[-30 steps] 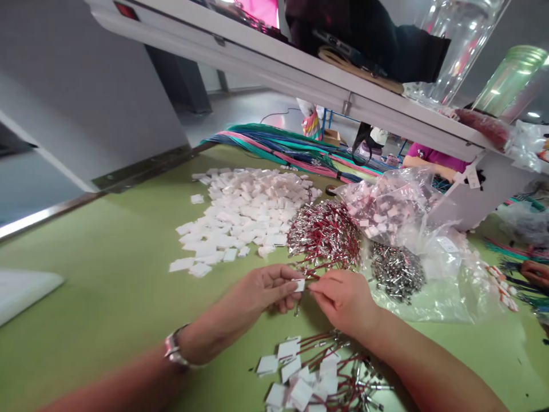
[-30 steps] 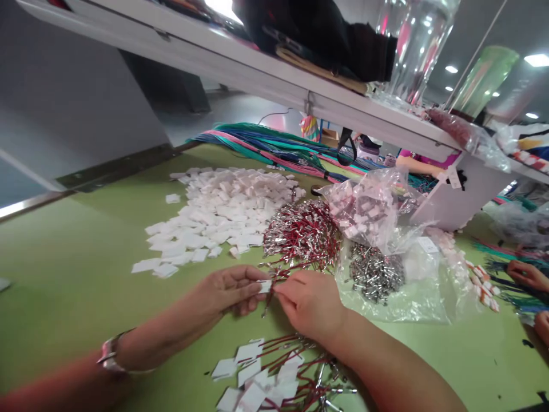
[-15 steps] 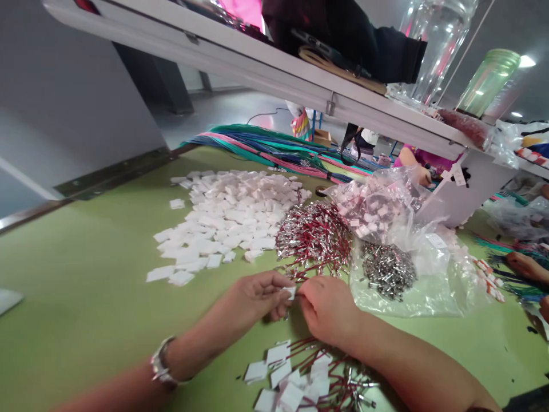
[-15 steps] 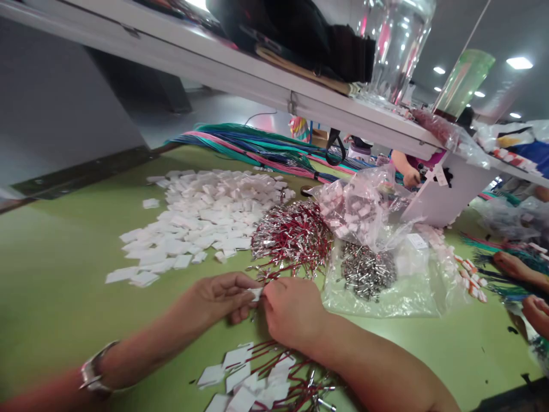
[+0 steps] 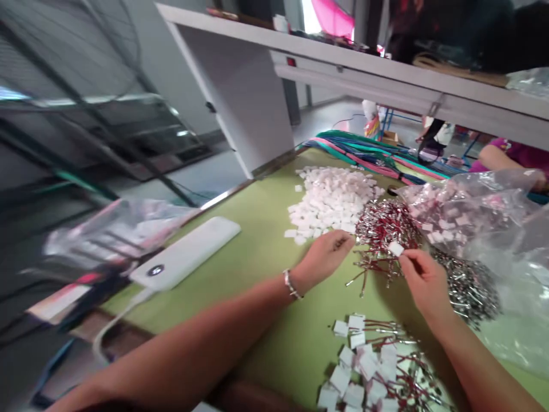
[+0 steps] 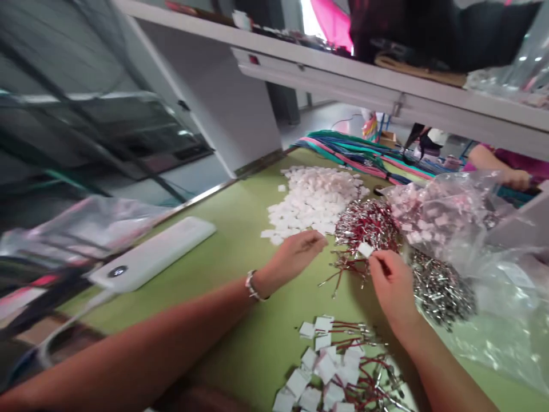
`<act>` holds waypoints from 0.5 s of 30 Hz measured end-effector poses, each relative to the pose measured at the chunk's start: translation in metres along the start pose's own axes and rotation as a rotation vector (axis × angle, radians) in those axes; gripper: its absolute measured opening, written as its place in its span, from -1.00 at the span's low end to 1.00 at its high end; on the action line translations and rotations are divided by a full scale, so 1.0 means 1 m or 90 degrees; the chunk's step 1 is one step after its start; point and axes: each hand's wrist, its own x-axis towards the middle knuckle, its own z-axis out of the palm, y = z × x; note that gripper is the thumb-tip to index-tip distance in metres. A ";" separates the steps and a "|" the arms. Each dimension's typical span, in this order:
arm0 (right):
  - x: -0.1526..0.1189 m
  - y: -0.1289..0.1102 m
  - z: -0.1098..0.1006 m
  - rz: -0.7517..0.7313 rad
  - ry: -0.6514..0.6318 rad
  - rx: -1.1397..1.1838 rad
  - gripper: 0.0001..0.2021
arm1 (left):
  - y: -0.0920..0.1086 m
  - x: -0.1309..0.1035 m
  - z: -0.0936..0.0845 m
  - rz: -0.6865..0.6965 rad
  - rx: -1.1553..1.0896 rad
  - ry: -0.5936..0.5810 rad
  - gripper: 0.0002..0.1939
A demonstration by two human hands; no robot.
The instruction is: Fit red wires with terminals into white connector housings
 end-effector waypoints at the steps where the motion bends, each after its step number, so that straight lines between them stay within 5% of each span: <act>1: 0.003 0.004 -0.001 0.016 0.009 0.023 -0.83 | 0.000 -0.001 0.001 -0.001 0.050 -0.034 -0.68; 8: 0.002 0.007 0.008 -0.065 -0.003 0.020 -0.84 | 0.000 -0.016 0.031 0.189 0.293 -0.092 -0.41; 15: 0.003 0.003 0.021 -0.123 -0.024 -0.063 -0.85 | -0.026 0.024 0.028 0.192 0.370 0.013 -0.67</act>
